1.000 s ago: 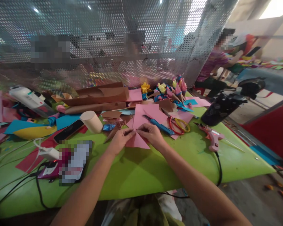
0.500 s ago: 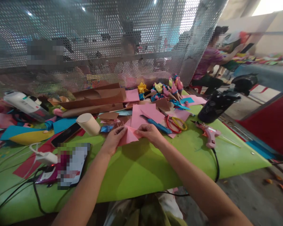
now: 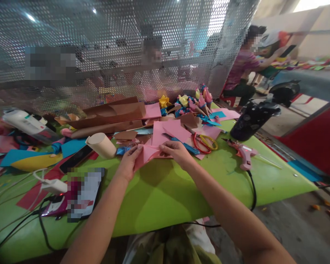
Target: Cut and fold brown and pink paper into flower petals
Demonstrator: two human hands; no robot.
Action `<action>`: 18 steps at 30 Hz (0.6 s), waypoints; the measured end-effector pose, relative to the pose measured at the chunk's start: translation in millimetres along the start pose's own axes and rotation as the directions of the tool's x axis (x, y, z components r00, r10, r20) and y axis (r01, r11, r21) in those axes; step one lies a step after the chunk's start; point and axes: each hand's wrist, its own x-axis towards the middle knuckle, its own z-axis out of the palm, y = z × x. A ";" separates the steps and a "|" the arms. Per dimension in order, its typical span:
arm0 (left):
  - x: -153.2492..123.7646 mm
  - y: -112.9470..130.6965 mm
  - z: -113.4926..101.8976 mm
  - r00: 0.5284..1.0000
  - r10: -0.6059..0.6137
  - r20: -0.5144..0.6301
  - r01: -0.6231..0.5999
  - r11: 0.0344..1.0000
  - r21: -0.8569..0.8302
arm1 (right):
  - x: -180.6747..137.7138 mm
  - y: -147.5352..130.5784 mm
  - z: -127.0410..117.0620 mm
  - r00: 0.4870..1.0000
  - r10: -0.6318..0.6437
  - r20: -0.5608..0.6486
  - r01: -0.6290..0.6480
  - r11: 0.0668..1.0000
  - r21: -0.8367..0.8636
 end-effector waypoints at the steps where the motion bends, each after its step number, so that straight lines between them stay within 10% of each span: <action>1: -0.2 0.3 0.0 1.000 -0.003 0.005 0.003 1.000 0.003 | 0.3 0.3 -0.8 1.000 -0.001 -0.003 0.002 1.000 0.008; 18: -2.2 -1.4 3.9 0.998 -0.015 0.067 0.021 0.997 -0.080 | 2.6 5.9 0.3 0.982 -0.148 -0.118 0.157 0.985 0.073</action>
